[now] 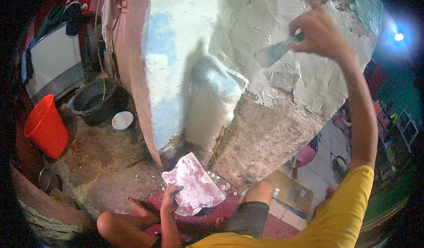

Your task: The person applies plaster compound to a rough wall using a putty knife and a large spreader.

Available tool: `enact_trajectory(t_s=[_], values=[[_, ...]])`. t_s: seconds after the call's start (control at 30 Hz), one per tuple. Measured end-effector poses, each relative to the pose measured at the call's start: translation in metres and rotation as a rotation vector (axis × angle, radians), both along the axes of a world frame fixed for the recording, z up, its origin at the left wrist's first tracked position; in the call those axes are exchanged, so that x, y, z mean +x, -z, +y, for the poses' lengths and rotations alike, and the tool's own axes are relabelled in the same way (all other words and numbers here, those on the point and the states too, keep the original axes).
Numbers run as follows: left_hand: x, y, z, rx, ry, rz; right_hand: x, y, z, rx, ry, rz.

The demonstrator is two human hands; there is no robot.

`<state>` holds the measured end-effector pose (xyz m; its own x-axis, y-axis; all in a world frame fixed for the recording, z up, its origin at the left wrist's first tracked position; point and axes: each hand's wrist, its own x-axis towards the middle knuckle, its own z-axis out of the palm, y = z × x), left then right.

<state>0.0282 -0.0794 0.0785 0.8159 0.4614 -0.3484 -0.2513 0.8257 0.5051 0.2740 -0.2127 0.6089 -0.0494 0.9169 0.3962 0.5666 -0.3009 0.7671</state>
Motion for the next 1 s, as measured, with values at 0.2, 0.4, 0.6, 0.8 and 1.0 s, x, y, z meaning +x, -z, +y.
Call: enact_trajectory(t_s=[0.2,0.4,0.6,0.8,1.0], values=[[-0.002,-0.011,0.003,0.027,0.017,-0.016,0.031,0.059,0.027,-0.188,0.031,0.173],[0.001,0.011,0.005,-0.028,-0.001,-0.005,0.046,0.012,0.019,-0.068,-0.028,0.015],[-0.003,-0.009,0.001,-0.027,0.009,0.036,0.037,-0.047,-0.005,0.141,0.043,-0.123],[0.002,0.003,0.002,-0.001,0.013,0.002,0.019,0.004,0.001,-0.082,0.015,0.115],[-0.004,-0.013,0.004,0.013,0.009,0.020,0.033,0.055,-0.002,-0.073,0.065,0.087]])
